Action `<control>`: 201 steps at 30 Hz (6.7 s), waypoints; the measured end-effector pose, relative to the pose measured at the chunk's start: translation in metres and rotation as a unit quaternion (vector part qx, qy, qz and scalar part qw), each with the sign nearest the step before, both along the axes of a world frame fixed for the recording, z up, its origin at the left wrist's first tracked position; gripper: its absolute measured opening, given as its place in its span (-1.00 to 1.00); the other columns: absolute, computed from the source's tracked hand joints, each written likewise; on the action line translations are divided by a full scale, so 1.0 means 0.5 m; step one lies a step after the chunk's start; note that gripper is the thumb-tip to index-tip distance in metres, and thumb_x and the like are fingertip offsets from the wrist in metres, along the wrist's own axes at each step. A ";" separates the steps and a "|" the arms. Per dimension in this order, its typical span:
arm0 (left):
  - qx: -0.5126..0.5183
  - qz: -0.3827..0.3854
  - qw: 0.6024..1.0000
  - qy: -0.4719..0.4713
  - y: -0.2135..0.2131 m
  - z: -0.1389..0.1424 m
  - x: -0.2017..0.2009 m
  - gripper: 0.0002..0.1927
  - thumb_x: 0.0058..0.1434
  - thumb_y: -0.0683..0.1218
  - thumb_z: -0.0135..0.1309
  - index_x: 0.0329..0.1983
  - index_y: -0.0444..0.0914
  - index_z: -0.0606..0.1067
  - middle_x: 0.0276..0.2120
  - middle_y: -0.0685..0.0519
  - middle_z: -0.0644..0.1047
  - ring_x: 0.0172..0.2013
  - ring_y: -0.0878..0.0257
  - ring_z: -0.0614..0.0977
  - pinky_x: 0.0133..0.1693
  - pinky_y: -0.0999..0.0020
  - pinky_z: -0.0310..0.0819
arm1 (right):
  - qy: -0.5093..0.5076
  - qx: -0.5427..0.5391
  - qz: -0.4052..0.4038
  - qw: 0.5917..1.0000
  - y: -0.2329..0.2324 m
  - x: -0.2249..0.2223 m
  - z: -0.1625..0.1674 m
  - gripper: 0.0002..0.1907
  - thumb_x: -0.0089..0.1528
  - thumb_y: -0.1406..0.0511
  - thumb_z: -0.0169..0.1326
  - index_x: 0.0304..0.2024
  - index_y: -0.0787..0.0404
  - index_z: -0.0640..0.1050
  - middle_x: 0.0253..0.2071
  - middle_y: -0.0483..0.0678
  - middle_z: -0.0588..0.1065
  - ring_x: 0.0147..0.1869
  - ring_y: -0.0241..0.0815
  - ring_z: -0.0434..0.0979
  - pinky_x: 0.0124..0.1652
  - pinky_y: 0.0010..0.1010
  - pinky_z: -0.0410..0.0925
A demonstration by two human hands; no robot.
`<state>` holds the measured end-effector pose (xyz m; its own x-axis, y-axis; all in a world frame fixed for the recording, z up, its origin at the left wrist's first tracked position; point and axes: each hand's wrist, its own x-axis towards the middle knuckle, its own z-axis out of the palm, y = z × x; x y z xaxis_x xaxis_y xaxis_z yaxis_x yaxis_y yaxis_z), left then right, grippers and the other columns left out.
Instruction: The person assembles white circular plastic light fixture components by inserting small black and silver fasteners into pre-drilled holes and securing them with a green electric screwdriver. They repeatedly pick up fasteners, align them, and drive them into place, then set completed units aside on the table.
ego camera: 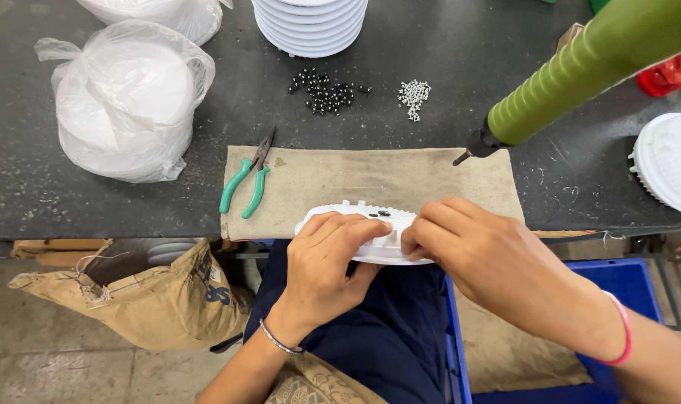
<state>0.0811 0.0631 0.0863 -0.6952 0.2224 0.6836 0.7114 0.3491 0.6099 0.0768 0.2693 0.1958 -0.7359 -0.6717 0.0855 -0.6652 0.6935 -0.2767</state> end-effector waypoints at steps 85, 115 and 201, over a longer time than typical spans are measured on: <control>-0.024 0.053 0.998 0.001 0.005 0.024 -0.019 -0.58 -0.03 -0.25 0.32 -0.09 -0.04 0.63 -0.20 0.13 0.62 -0.15 0.14 0.65 -0.10 0.24 0.48 | -0.158 -0.662 0.020 0.733 -0.012 -0.022 0.037 -0.63 0.43 0.12 0.07 -0.34 0.16 0.30 -0.69 -0.14 0.26 -0.67 -0.32 0.23 -0.43 -0.35 0.32; -0.010 0.041 0.999 0.001 -0.010 0.033 -0.011 -0.49 0.00 -0.21 0.35 0.07 -0.19 0.55 -0.13 0.04 0.64 -0.10 0.09 0.65 0.03 0.20 0.44 | -0.152 -0.688 0.017 0.709 -0.012 -0.049 0.043 -0.73 0.44 0.32 -0.02 -0.33 0.23 0.26 -0.65 -0.14 0.23 -0.62 -0.32 0.22 -0.42 -0.40 0.30; 0.350 -0.199 0.704 -0.585 0.138 -0.127 -0.057 -0.40 0.36 -0.07 -0.11 0.46 -0.26 0.20 0.34 -0.18 0.38 0.19 0.05 0.53 0.13 0.14 0.43 | -0.099 -0.770 -0.421 0.470 0.526 -0.056 -0.474 -0.64 0.40 0.28 -0.02 0.17 0.38 0.36 0.02 0.08 0.54 -0.06 -0.05 0.66 -0.05 -0.14 0.56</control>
